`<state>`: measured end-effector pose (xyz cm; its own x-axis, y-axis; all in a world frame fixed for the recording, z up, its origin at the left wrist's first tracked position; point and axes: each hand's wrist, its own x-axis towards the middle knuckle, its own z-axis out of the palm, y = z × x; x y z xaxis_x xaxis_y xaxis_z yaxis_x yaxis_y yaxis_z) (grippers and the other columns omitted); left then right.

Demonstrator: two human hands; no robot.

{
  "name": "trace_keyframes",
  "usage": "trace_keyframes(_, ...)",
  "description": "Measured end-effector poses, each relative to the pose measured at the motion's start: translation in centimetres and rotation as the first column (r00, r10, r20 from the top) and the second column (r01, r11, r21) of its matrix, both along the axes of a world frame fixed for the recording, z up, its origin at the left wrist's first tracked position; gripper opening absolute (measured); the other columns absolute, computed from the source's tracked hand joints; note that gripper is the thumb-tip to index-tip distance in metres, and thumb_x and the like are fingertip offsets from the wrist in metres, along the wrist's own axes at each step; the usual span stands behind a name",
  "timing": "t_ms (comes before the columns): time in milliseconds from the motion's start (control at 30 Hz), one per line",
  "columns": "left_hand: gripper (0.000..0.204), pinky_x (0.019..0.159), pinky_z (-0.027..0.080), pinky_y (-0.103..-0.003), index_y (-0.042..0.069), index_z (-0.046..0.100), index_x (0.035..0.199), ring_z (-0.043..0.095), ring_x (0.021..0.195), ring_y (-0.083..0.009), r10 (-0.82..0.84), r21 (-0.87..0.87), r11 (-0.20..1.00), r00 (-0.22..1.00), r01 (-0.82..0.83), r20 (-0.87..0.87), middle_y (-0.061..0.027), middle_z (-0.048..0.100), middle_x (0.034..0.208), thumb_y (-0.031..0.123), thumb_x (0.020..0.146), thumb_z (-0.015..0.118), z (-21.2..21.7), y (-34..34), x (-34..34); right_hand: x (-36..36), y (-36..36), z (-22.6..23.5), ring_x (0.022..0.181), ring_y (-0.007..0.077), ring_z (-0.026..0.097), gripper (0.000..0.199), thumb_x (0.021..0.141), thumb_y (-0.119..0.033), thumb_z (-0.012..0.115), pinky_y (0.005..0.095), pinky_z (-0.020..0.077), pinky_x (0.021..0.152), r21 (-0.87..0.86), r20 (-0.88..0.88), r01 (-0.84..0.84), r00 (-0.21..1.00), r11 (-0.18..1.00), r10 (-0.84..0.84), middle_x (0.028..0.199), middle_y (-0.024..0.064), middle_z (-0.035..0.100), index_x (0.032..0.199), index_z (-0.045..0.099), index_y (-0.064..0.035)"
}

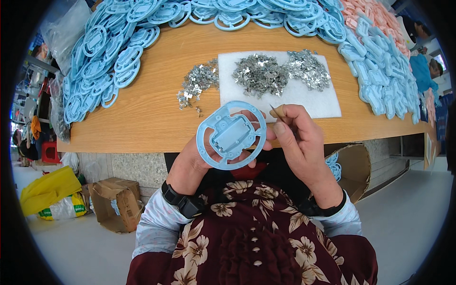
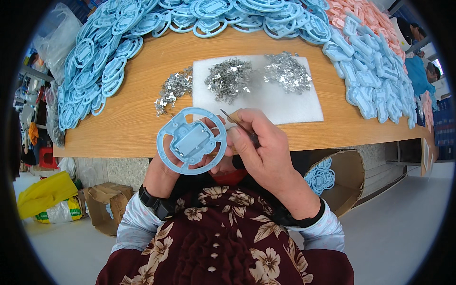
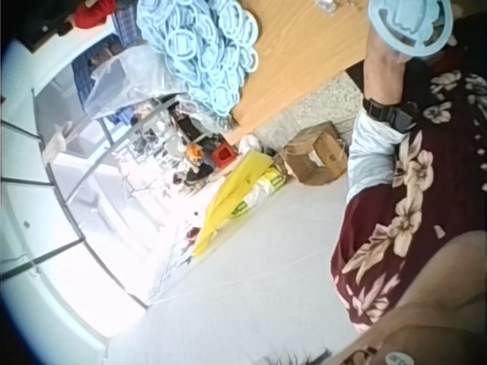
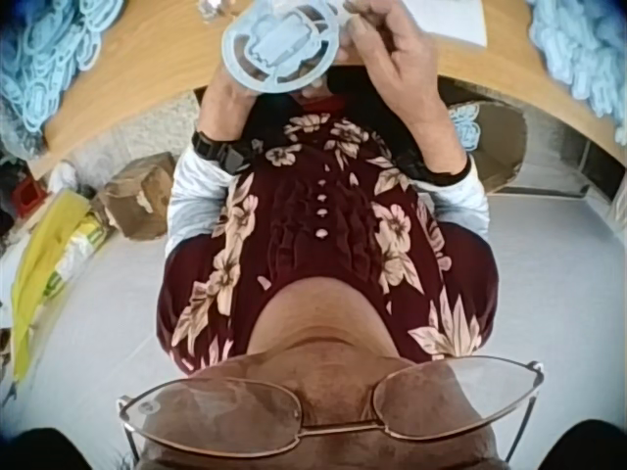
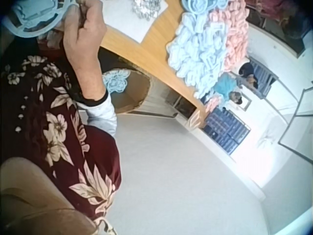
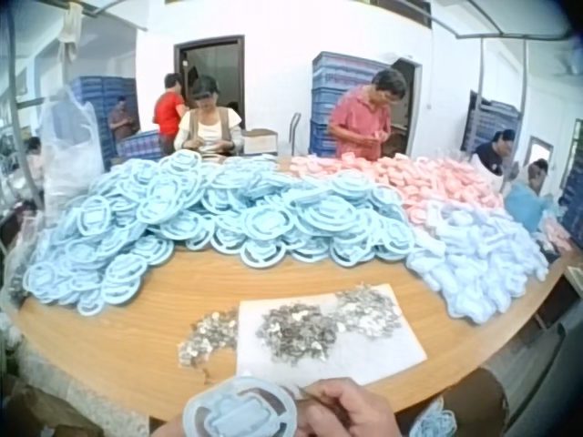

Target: Assembling small silver metal decorative components onto circular blue plastic parts using a thin metal tool.

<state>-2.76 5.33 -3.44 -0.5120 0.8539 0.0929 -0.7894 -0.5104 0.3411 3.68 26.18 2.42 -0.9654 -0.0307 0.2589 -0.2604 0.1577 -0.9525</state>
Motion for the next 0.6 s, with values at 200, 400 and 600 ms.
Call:
trace_keyframes(200,0.043,0.079,0.061,-0.03,-0.005,0.053,0.136,0.072,0.095,-0.0199,0.197,-0.507,0.827,0.97,-0.243,-0.144,-0.0161,0.069,0.116,0.014,0.097,0.056,3.4,0.6,0.6,-0.2,2.1,-0.9,0.071,0.0049,0.051,0.018,0.107,-0.016,0.05,0.0194,0.0426,0.063,-0.254,0.309,0.05,0.951,0.966,0.032,0.086,0.0013,0.059,0.118,0.057,-0.0029)
trace_keyframes(400,0.033,0.082,0.054,-0.026,-0.005,0.061,0.129,0.066,0.094,-0.0103,-0.028,-0.657,0.36,0.696,-0.663,-0.718,-0.007,0.07,0.111,0.011,0.1,0.054,2.8,0.1,-0.1,-0.8,2.5,-2.5,0.064,0.0132,0.054,0.017,0.105,-0.015,0.053,0.0251,0.0438,0.06,0.03,0.21,0.083,0.974,0.996,-0.088,0.082,0.0067,0.062,0.118,0.062,-0.0067)
trace_keyframes(600,0.031,0.076,0.053,-0.028,-0.006,0.065,0.122,0.066,0.087,-0.0126,-0.195,-0.559,0.15,0.53,-0.815,-0.825,-0.0104,0.073,0.1,0.011,0.099,0.054,2.0,0.5,-0.5,-0.8,0.7,-1.8,0.078,0.0328,0.07,0.022,0.095,-0.01,0.064,0.0403,0.0532,0.062,0.63,0.012,0.021,0.999,0.776,-0.037,0.09,0.0142,0.071,0.116,0.069,-0.0145)
